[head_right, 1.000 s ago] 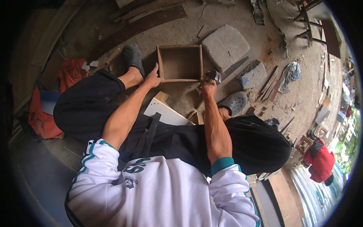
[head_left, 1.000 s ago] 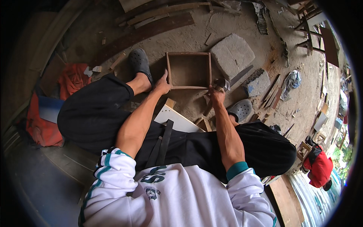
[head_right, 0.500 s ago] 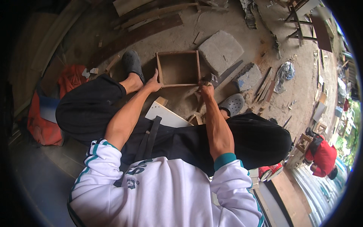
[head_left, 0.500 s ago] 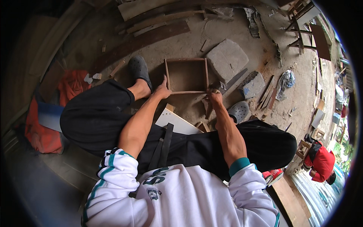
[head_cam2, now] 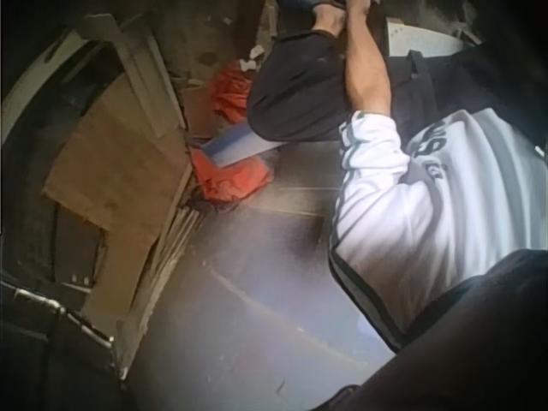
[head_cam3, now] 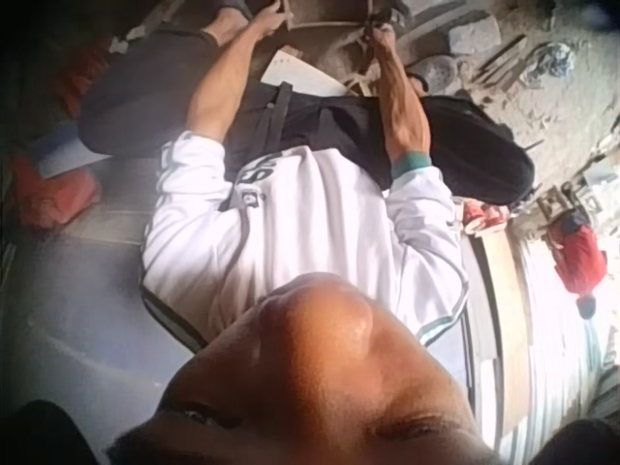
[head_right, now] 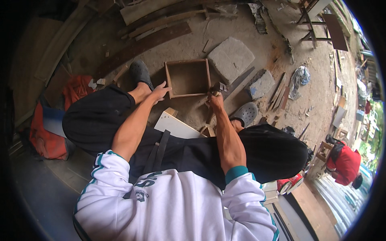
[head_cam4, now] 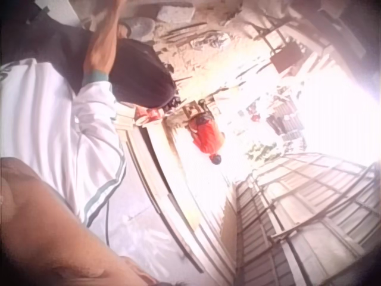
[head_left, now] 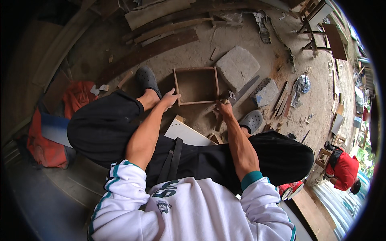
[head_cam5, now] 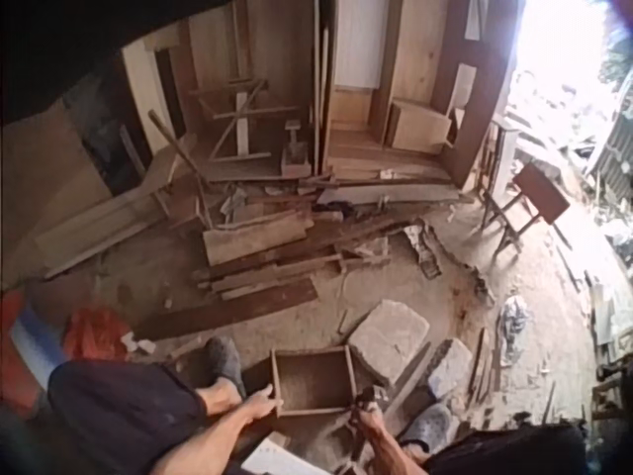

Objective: The person assembles a small wooden box by hand. They fit the side panels together, use a hammer to tap the joints into place, and then insert a flat wooden base panel to complete the structure.

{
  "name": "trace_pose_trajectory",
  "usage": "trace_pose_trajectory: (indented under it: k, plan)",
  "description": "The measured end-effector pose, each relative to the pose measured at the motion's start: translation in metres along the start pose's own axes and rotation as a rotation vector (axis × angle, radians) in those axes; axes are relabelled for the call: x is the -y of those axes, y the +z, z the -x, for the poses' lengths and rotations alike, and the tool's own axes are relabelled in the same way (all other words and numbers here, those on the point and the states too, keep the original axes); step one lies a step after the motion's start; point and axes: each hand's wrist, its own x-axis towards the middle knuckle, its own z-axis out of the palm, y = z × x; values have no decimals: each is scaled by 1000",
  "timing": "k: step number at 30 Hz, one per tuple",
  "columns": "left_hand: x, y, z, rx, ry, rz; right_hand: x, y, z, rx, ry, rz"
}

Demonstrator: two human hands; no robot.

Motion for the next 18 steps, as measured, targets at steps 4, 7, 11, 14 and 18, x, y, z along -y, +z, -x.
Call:
trace_pose_trajectory:
  k: [4, 7, 11, 14, 18]
  plan:
    - [8, 5, -8, -72, 40, 115, 5, 10, 8, -46, 34, -112]
    - [12, 9, -20, -125, 141, -26, 3, 6, 6, -36, 12, -64]
    - [-1, 16, -15, -318, 167, -318, 25, 15, 37, -159, -56, 406]
    - [-20, 9, -21, -415, 144, -376, 15, 16, 46, -236, -174, 445]
    - [-26, -23, -39, -224, 26, -187, 4, 15, 42, -225, -311, 523]
